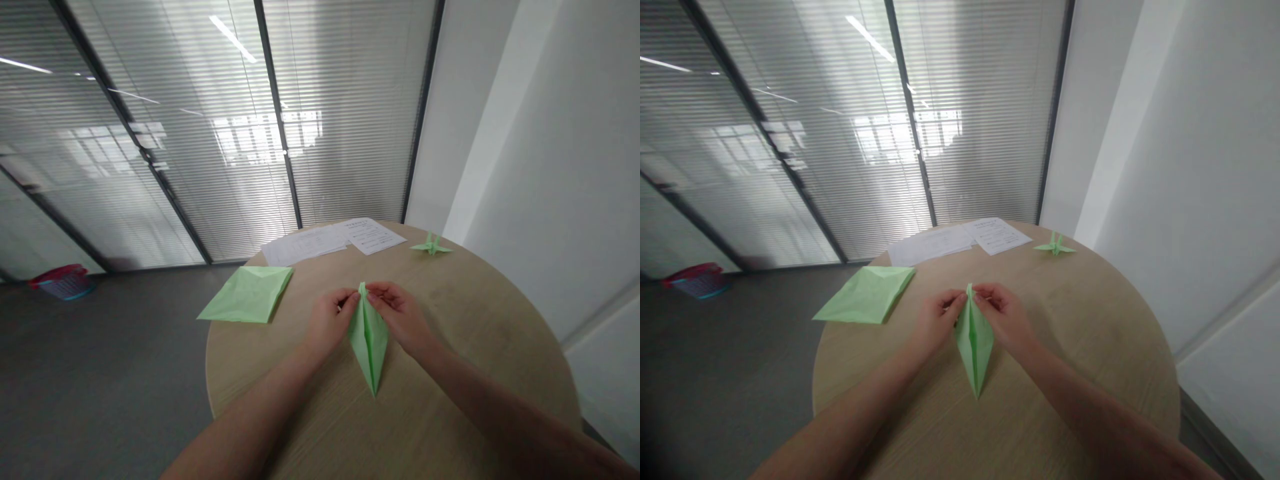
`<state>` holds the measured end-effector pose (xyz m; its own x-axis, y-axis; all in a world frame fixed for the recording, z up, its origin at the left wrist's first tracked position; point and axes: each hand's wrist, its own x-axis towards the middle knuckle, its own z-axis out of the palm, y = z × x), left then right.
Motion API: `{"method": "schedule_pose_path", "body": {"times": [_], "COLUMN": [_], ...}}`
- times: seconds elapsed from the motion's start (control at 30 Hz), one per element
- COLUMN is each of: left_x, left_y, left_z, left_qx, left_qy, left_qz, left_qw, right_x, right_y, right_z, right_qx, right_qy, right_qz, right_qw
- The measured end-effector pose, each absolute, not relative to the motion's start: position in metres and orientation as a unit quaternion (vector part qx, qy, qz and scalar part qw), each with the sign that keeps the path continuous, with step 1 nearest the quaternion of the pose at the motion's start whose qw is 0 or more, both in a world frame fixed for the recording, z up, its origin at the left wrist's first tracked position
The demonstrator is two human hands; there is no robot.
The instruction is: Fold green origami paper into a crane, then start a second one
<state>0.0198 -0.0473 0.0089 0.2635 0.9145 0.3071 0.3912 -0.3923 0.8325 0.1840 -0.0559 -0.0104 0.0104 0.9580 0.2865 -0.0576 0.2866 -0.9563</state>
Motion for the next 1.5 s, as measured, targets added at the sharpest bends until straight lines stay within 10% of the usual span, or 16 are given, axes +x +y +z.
{"method": "schedule_pose_path", "body": {"times": [1.1,1.5], "left_x": [0.016,-0.011], "left_y": [-0.039,-0.036], "left_z": [0.006,0.033], "left_qx": [0.658,0.812], "left_qy": [0.435,0.401], "left_qz": [0.47,0.328], "left_qw": [0.397,0.27], "right_x": [0.193,0.207], "right_y": [-0.059,-0.063], "right_z": [-0.004,0.011], "right_qx": [-0.408,-0.427], "right_qy": [-0.628,-0.713], "right_qz": [0.552,0.498], "right_qw": [0.367,0.248]}}
